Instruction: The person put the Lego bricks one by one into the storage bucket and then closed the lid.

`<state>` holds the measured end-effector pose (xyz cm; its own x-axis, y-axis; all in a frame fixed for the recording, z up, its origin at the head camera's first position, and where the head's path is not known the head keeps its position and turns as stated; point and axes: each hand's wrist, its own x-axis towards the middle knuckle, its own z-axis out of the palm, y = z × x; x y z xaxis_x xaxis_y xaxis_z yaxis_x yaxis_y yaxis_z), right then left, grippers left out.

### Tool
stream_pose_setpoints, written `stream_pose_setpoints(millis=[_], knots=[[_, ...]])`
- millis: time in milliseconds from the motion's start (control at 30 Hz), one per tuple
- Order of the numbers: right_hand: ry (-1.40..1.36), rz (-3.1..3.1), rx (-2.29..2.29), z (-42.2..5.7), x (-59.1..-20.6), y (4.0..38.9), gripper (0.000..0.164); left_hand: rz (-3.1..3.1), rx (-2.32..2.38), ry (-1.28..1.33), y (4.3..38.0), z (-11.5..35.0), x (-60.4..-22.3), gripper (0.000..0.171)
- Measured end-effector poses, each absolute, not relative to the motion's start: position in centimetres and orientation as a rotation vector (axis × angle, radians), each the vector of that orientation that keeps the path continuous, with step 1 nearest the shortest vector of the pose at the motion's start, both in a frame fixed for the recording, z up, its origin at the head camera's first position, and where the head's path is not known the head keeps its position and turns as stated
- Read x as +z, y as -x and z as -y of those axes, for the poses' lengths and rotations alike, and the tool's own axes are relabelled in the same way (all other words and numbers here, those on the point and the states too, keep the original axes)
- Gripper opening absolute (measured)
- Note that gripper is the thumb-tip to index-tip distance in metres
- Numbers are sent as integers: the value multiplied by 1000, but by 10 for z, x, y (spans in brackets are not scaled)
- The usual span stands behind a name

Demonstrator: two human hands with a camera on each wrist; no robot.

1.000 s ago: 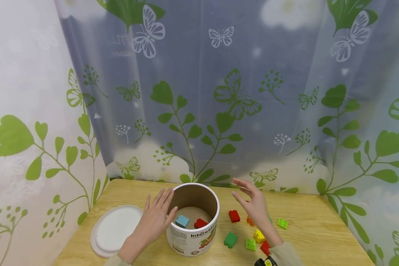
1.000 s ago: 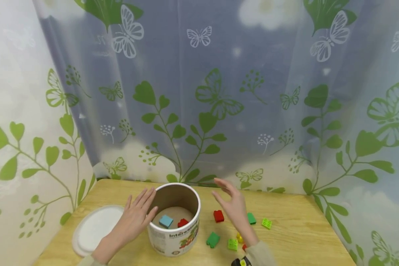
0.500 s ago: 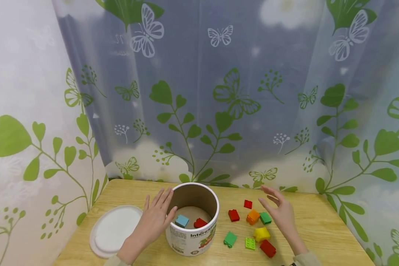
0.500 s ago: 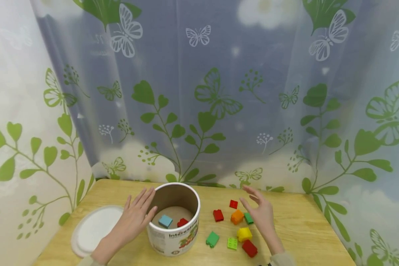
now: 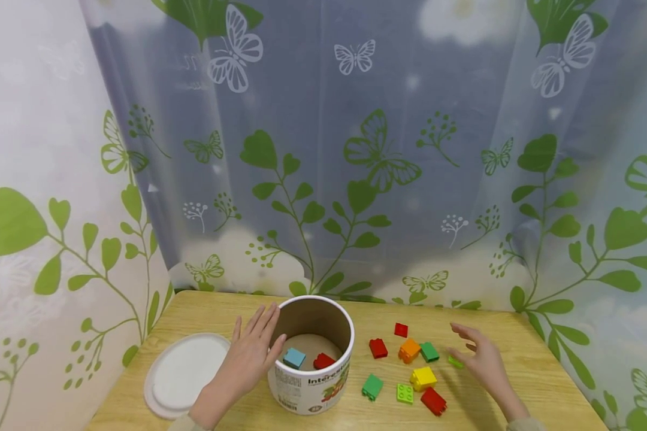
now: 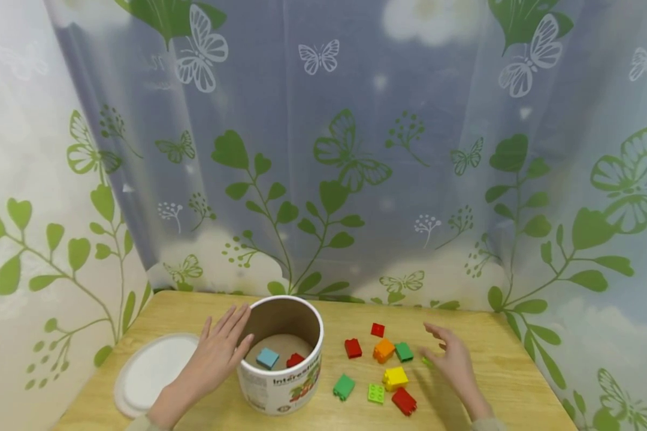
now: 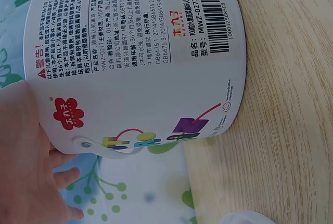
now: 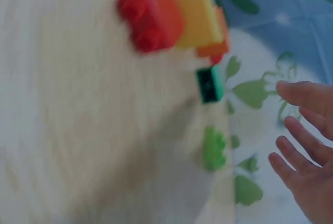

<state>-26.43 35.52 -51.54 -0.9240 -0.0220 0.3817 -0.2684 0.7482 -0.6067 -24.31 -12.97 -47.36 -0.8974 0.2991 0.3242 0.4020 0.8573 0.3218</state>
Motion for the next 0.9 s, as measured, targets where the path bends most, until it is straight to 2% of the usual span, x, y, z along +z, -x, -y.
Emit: stream_pose_setpoints(millis=[533, 900], knots=[[-185, 2884, 921, -378, -544, 275, 55, 2772, -548, 530, 242, 129, -472, 63], [-105, 2957, 903, -379, -549, 285, 37, 2780, -543, 523, 243, 129, -472, 62]])
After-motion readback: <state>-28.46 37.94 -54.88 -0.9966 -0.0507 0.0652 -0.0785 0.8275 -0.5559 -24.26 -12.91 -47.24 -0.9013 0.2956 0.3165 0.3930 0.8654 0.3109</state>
